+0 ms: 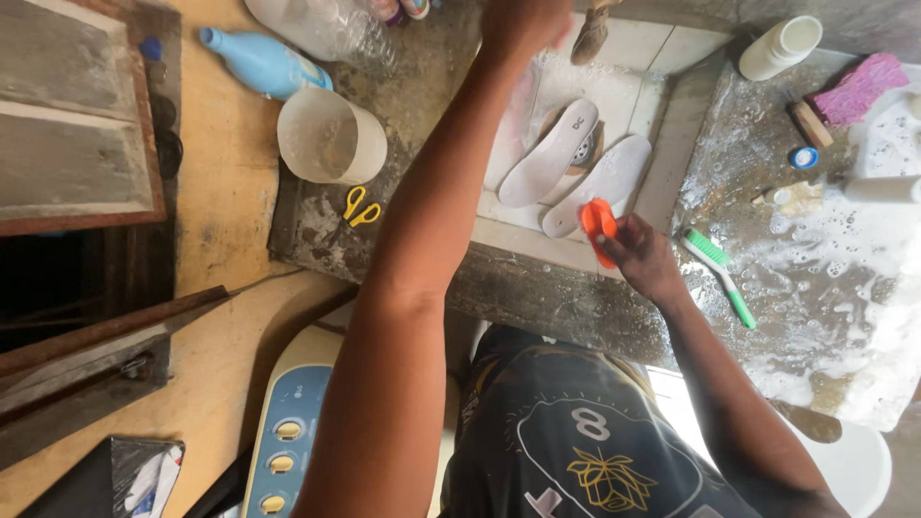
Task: The person cleans shoe insoles by scrubbing them with a brush and soap in a sink and on a concrete surface, then rinsing them under running water.
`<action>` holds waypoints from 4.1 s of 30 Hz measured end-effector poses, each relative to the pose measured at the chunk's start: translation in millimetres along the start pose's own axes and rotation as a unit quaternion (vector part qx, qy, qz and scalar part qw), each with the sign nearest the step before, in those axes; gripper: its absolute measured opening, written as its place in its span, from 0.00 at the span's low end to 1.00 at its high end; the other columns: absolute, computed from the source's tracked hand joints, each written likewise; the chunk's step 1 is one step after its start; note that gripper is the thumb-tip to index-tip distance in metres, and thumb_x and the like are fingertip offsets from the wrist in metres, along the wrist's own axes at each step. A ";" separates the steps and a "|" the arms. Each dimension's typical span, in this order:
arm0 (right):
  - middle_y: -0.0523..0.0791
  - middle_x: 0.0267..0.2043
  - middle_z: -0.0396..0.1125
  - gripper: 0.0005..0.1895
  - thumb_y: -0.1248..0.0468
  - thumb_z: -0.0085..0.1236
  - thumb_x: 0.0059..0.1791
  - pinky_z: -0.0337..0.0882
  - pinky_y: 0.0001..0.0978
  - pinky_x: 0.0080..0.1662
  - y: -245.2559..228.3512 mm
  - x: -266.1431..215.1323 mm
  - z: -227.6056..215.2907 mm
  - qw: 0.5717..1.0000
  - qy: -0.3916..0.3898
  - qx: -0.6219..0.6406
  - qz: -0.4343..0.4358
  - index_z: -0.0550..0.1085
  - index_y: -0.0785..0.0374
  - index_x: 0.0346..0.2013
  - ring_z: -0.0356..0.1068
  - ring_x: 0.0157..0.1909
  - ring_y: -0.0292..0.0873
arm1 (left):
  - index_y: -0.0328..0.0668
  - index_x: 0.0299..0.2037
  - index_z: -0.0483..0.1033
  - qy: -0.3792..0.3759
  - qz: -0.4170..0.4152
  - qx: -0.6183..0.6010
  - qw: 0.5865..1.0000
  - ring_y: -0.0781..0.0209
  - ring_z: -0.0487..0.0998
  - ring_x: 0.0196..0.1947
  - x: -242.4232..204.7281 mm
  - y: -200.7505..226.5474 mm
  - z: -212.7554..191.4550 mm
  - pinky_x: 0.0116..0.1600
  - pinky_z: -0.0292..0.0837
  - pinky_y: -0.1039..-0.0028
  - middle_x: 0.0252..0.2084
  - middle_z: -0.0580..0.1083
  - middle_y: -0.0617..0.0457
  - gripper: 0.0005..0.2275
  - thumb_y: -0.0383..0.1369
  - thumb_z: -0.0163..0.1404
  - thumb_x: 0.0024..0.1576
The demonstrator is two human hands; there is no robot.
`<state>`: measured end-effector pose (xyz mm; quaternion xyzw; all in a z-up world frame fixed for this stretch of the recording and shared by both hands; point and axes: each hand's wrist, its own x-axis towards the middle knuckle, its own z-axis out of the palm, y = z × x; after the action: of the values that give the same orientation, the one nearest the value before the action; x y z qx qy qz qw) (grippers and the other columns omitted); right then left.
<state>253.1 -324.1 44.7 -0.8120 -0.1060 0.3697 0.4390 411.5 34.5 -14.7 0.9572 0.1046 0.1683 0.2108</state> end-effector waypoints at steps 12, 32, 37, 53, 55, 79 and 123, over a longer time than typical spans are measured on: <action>0.54 0.34 0.73 0.26 0.45 0.66 0.48 0.72 0.50 0.42 10.3 88.5 36.3 0.964 0.046 -0.251 -0.074 0.71 0.63 0.45 0.75 0.39 0.59 | 0.30 0.43 0.76 -0.190 -0.348 -0.045 0.917 0.40 0.82 0.44 -299.0 -1.4 78.3 0.51 0.75 0.56 0.39 0.80 0.37 0.25 0.49 0.59 0.51; 0.49 0.28 0.72 0.25 0.46 0.58 0.50 0.69 0.55 0.28 58.9 293.6 106.3 0.828 0.089 -0.478 -0.281 0.73 0.59 0.54 0.72 0.26 0.49 | 0.32 0.28 0.79 -0.156 -0.408 -0.050 0.898 0.36 0.79 0.35 -259.3 -25.2 63.2 0.40 0.73 0.52 0.31 0.78 0.37 0.21 0.48 0.65 0.46; 0.50 0.25 0.72 0.28 0.45 0.58 0.48 0.68 0.65 0.28 121.5 310.3 113.1 0.826 0.127 -0.506 -0.215 0.74 0.59 0.56 0.72 0.24 0.48 | 0.34 0.33 0.78 -0.159 -0.449 -0.150 0.866 0.39 0.81 0.37 -283.0 -17.1 54.2 0.46 0.75 0.55 0.34 0.79 0.38 0.20 0.48 0.62 0.50; 0.40 0.20 0.65 0.31 0.49 0.55 0.55 0.66 0.39 0.25 165.2 272.7 151.7 0.718 0.138 -0.603 -0.319 0.67 0.63 0.67 0.65 0.19 0.38 | 0.34 0.30 0.80 -0.072 -0.367 -0.040 0.926 0.38 0.79 0.39 -286.6 -17.1 63.0 0.46 0.74 0.54 0.33 0.78 0.37 0.12 0.39 0.58 0.54; 0.44 0.29 0.70 0.19 0.54 0.52 0.59 0.69 0.41 0.30 151.3 305.7 98.8 0.790 0.172 -0.510 -0.294 0.69 0.61 0.60 0.70 0.25 0.43 | 0.34 0.27 0.79 -0.160 -0.333 -0.079 0.926 0.38 0.79 0.38 -286.8 -17.8 62.3 0.49 0.72 0.52 0.30 0.78 0.37 0.16 0.43 0.59 0.54; 0.52 0.31 0.74 0.24 0.50 0.57 0.50 0.72 0.47 0.27 28.0 205.5 183.5 0.903 0.168 -0.315 -0.238 0.71 0.52 0.59 0.73 0.24 0.55 | 0.46 0.38 0.79 -0.045 -0.294 -0.088 0.951 0.43 0.79 0.40 -285.2 -17.1 68.2 0.47 0.72 0.55 0.37 0.78 0.46 0.02 0.31 0.58 0.58; 0.55 0.28 0.72 0.31 0.36 0.62 0.51 0.73 0.46 0.32 73.1 301.1 88.0 0.877 0.166 -0.411 -0.185 0.72 0.61 0.46 0.74 0.27 0.54 | 0.37 0.30 0.77 -0.157 -0.359 -0.068 0.918 0.42 0.79 0.35 -265.2 -14.7 42.1 0.41 0.72 0.54 0.32 0.78 0.43 0.22 0.50 0.67 0.41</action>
<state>393.0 -162.0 -195.9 -0.9346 -0.3219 0.0647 0.1370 180.7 -39.8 -130.9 0.8532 0.3947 -0.0643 0.3349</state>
